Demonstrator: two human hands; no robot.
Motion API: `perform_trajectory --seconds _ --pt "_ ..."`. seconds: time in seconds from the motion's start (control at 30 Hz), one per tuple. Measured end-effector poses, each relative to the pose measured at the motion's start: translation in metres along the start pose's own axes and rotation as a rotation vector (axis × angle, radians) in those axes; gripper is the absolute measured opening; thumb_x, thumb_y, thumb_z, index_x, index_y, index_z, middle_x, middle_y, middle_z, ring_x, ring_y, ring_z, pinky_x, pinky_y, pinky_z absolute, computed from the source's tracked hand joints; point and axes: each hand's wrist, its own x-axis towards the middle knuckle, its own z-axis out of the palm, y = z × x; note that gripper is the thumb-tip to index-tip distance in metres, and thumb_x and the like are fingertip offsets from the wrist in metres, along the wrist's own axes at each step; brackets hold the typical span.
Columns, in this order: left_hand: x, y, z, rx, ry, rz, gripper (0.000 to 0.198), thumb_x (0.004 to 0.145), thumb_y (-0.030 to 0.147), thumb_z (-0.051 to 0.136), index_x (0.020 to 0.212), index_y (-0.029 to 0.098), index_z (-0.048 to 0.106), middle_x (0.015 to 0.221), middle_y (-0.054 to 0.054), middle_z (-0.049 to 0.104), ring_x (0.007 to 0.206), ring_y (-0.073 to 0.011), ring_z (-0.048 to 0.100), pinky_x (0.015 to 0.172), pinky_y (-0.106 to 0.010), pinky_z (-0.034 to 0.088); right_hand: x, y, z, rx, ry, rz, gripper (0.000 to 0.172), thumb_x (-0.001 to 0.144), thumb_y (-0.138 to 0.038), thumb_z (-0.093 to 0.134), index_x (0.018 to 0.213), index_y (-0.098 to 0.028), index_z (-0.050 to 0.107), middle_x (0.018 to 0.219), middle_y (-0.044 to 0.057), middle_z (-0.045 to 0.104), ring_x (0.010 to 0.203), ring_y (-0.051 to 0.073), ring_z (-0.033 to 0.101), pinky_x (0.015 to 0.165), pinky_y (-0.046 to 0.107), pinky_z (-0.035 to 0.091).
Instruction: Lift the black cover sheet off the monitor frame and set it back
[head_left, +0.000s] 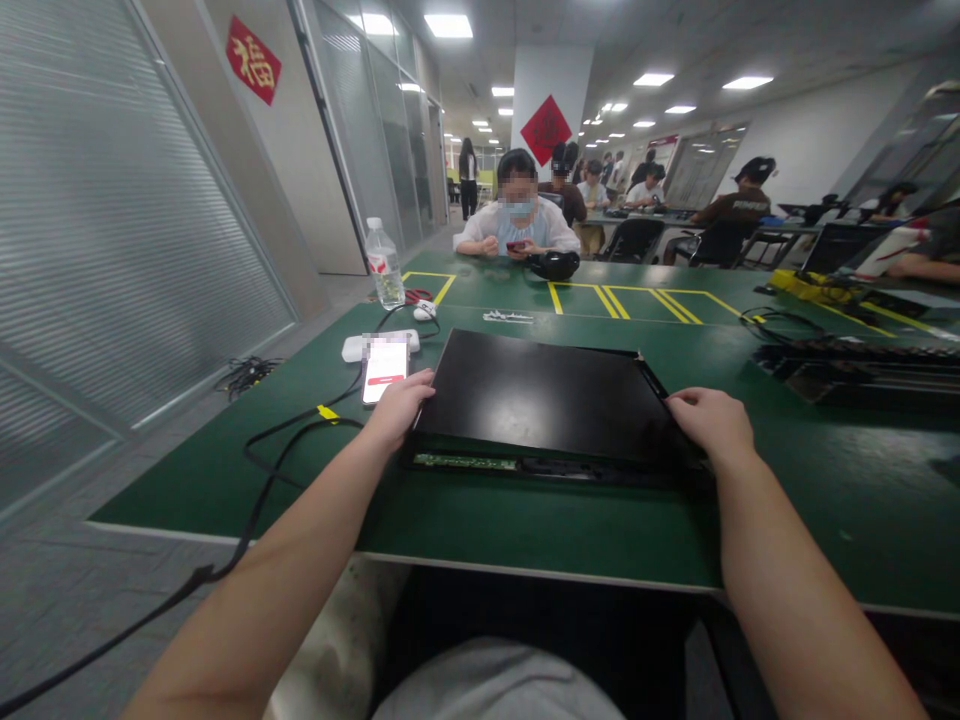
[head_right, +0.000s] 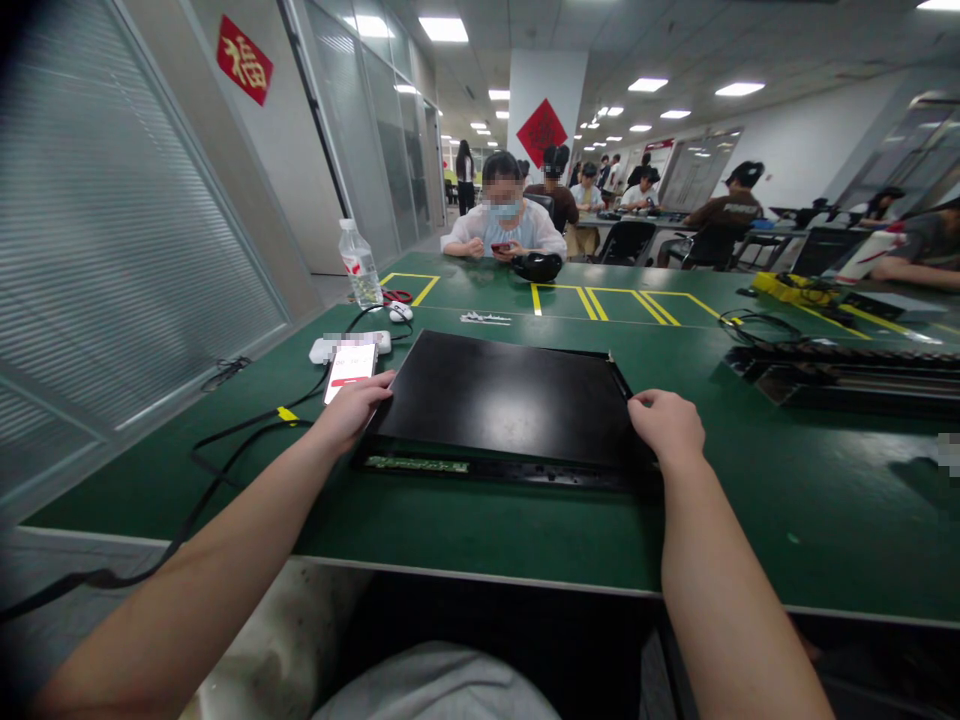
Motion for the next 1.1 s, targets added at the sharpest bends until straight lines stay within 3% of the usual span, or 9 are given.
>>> perform_trajectory --seconds 0.1,0.2,0.57,1.1 --pt "0.0 -0.001 -0.002 0.105 -0.004 -0.043 0.033 0.063 0.021 0.07 0.091 0.021 0.088 0.148 -0.01 0.073 0.147 -0.0417 0.058 0.125 -0.052 0.043 0.002 0.002 0.002 0.013 0.015 -0.013 0.032 0.081 -0.039 0.066 0.099 -0.025 0.089 0.093 0.014 0.08 0.084 0.031 0.074 0.074 0.038 0.056" --pt "-0.003 0.0 -0.003 0.206 -0.038 -0.029 0.031 0.067 0.025 0.073 0.094 0.022 0.088 0.155 -0.011 0.068 0.148 -0.0419 0.058 0.125 -0.052 0.042 0.003 0.003 0.003 0.022 0.022 -0.016 0.032 0.082 -0.04 0.066 0.098 -0.025 0.088 0.091 0.014 0.08 0.085 0.032 0.074 0.075 0.039 0.056" --pt "0.003 -0.012 -0.007 0.513 -0.133 0.11 0.039 0.073 0.038 0.078 0.105 0.02 0.088 0.156 -0.015 0.065 0.141 -0.041 0.063 0.121 -0.05 0.047 0.002 0.003 0.004 0.016 0.011 -0.013 0.034 0.083 -0.039 0.064 0.101 -0.025 0.089 0.093 0.014 0.08 0.085 0.032 0.074 0.075 0.039 0.056" --pt "0.009 -0.026 -0.009 0.637 -0.136 0.177 0.046 0.079 0.045 0.074 0.114 0.017 0.084 0.156 -0.016 0.06 0.145 -0.0397 0.057 0.125 -0.051 0.043 -0.003 -0.001 0.0 0.041 0.008 -0.003 0.033 0.083 -0.038 0.063 0.101 -0.025 0.088 0.092 0.014 0.08 0.087 0.033 0.074 0.075 0.04 0.057"
